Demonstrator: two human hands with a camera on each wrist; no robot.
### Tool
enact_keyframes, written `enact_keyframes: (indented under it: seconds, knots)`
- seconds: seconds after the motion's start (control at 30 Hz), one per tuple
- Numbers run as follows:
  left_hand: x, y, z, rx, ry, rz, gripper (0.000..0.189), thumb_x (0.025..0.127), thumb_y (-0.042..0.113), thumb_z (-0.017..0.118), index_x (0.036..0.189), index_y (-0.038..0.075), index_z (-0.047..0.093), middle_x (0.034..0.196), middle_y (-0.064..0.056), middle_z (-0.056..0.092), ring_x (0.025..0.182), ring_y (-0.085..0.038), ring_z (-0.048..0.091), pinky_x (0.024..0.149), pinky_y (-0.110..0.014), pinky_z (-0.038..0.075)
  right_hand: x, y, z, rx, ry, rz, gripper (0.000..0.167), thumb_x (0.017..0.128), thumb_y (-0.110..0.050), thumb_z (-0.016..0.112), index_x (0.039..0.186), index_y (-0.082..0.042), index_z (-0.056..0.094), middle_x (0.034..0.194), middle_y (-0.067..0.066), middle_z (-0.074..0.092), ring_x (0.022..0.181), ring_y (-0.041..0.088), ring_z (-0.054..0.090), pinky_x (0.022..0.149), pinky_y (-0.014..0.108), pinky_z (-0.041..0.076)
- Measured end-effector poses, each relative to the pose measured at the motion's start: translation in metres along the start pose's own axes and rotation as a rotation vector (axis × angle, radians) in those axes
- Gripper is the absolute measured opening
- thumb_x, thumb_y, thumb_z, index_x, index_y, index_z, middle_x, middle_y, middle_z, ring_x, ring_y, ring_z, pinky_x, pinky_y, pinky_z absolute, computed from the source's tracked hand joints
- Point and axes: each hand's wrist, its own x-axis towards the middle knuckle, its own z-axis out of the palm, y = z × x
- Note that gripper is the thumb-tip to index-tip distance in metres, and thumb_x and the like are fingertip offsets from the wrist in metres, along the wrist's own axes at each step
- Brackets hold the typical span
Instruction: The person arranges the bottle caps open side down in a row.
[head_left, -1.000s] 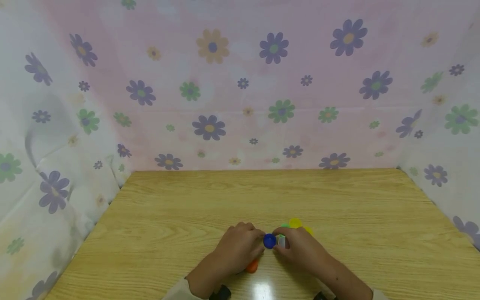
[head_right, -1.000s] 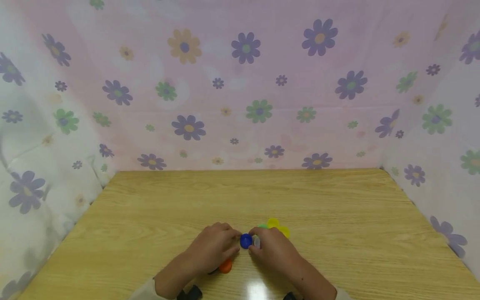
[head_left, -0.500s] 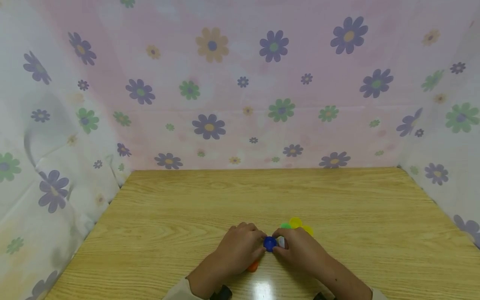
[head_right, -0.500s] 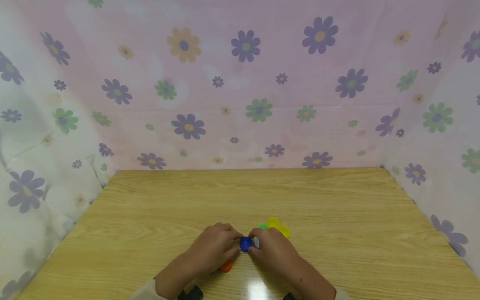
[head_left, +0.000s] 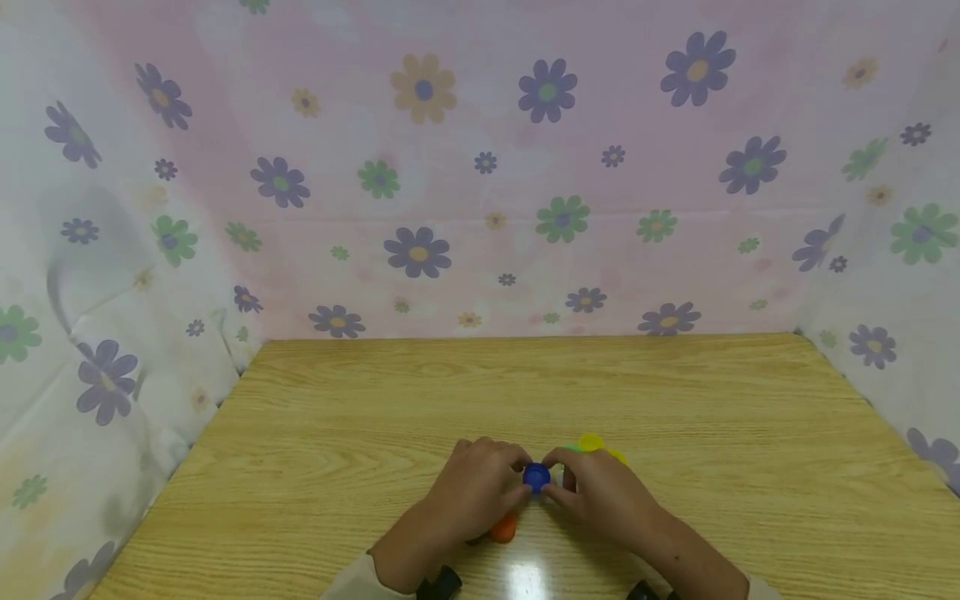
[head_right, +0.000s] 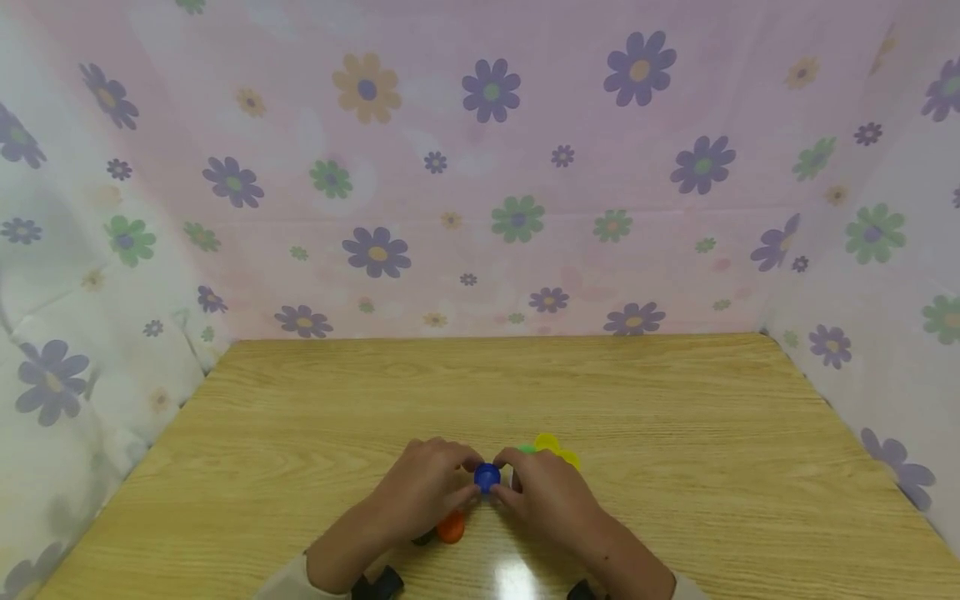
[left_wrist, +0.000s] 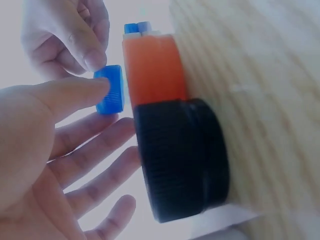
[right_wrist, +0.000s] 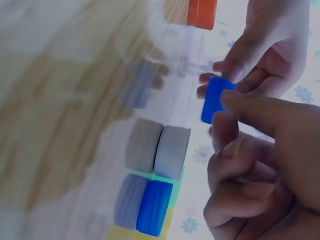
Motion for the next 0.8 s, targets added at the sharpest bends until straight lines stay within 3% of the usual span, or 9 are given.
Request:
enact_keyframes:
  seconds: [0.17,0.47,0.8]
  knots:
    - [0.0016,-0.0010,-0.0039,-0.046,-0.004,0.000,0.023,0.092,0.032,0.073,0.111,0.020,0.074,0.094,0.013,0.075,0.081,0.000,0.062,0.080,-0.032,0.044,0.0006,0.0022,-0.0027,0.038,0.025,-0.031,0.024,0.089,-0.017,0.076,0.110,-0.007,0.070,0.068,-0.010,0.065,0.050,-0.004,0.049,0.047,0.018,0.043]
    - [0.0034,-0.0009,-0.0088,-0.149,-0.029,-0.044,0.025,0.096,0.032,0.068,0.116,0.018,0.071,0.095,0.011,0.076,0.086,-0.001,0.063,0.090,-0.040,0.050,0.0013,0.0017,-0.0079,0.066,0.059,-0.059,0.024,0.090,-0.017,0.075,0.111,-0.007,0.070,0.078,-0.005,0.072,0.058,-0.006,0.054,0.052,0.017,0.047]
    - [0.0033,0.0001,-0.0103,-0.166,0.000,-0.055,0.025,0.095,0.032,0.069,0.117,0.020,0.071,0.096,0.011,0.076,0.089,-0.006,0.065,0.098,-0.043,0.049,0.0023,0.0031,-0.0064,0.174,0.058,-0.026,0.025,0.091,-0.016,0.074,0.114,-0.007,0.069,0.087,0.002,0.076,0.050,-0.001,0.053,0.043,0.019,0.044]
